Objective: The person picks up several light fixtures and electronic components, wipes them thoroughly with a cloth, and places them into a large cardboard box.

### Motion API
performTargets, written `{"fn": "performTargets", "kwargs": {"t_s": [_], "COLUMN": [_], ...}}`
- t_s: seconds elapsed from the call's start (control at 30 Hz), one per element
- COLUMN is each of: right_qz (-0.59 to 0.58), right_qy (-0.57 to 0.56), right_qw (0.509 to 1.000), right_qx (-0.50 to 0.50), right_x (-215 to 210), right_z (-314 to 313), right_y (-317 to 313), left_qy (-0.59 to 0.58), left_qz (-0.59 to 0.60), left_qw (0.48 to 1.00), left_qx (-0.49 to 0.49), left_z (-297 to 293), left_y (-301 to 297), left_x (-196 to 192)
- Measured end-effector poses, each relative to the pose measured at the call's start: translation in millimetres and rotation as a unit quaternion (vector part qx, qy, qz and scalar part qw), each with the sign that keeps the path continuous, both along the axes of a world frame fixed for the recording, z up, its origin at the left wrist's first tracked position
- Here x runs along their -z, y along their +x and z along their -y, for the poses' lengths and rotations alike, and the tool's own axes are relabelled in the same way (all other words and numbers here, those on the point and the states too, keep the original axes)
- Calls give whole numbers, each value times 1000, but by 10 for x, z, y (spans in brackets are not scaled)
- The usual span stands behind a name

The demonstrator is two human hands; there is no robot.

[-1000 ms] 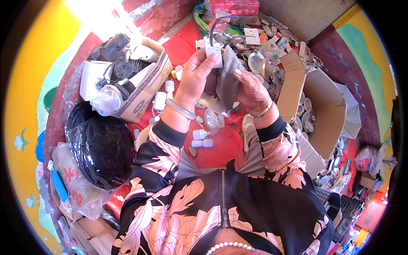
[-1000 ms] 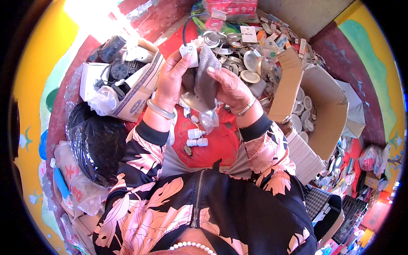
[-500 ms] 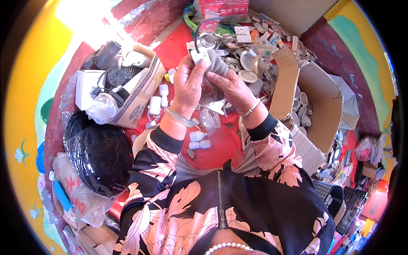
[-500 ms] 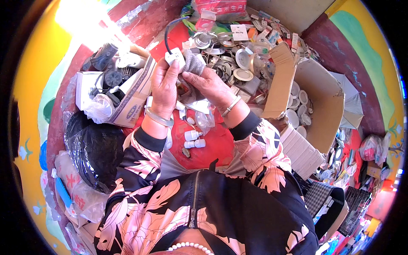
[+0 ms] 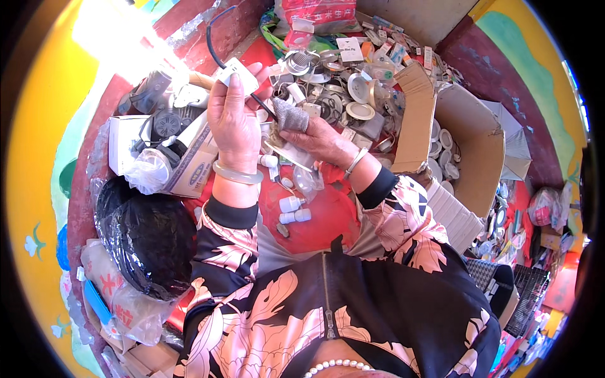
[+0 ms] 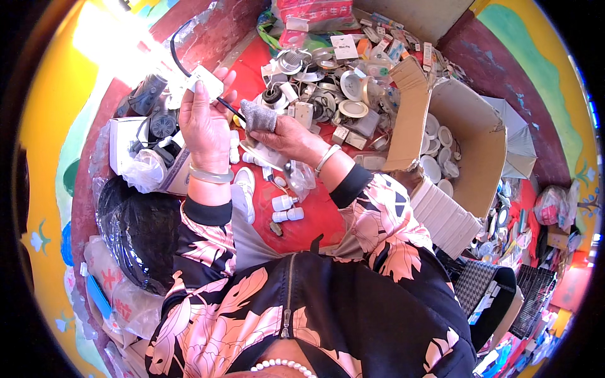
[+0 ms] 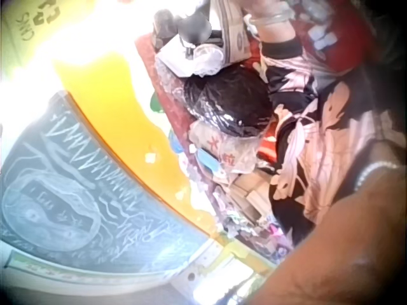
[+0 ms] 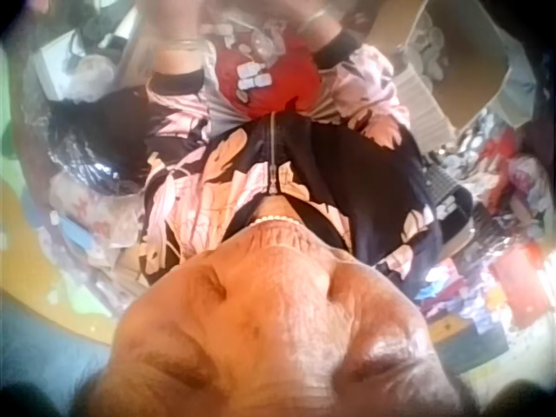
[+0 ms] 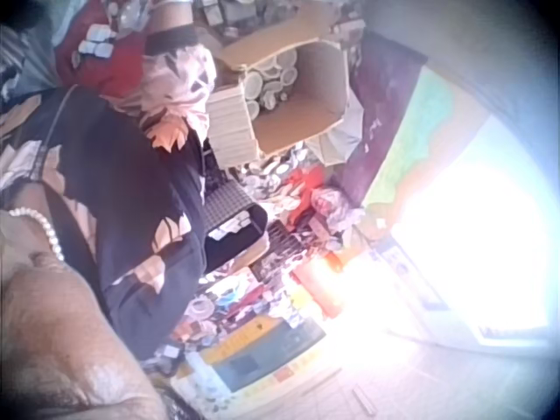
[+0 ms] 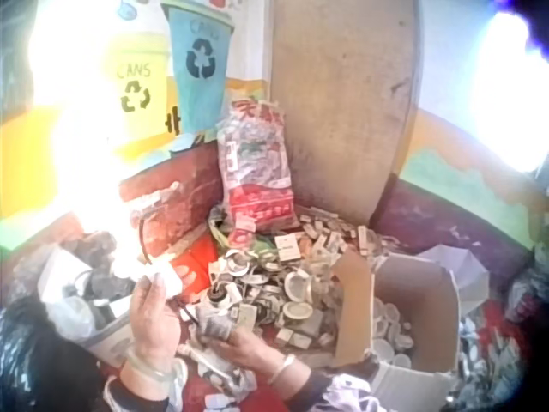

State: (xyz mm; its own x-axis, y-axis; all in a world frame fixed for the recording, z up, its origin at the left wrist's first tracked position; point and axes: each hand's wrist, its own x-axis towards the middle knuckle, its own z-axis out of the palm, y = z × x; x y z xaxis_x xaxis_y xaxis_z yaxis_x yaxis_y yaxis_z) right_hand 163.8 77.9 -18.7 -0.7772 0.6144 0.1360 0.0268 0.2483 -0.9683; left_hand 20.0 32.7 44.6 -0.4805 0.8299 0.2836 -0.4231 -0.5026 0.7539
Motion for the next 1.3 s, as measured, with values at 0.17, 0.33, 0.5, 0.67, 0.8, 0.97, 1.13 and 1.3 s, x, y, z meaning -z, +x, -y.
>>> {"fn": "performTargets", "kwargs": {"t_s": [0.17,0.33,0.5,0.67,0.8,0.97,1.13,1.3], "right_qz": [6,-110,-145,-100,-70,-73,19,-3], "right_qy": [-42,-231,-223,-142,-140,-102,-21,-112], "right_qw": [999,965,962,983,988,992,999,993], "right_qx": [4,53,60,61,12,-12,-16,34], "right_x": [46,-280,-300,-303,-224,-146,1,-59], "right_z": [19,105,64,23,52,59,13,40], "right_y": [2,114,136,109,77,12,-35,58], "left_qy": [-4,-30,-63,-10,5,-17,-14,-8], "left_qz": [16,-133,-166,-161,-141,-65,-38,38], "left_qw": [999,989,983,987,989,997,997,999], "left_qx": [34,56,52,-3,-43,-39,-63,1], "left_z": [-29,-68,-2,-29,-74,-55,-54,-120], "left_y": [24,220,338,354,207,120,-37,-46], "left_x": [54,270,256,304,213,128,25,58]}}
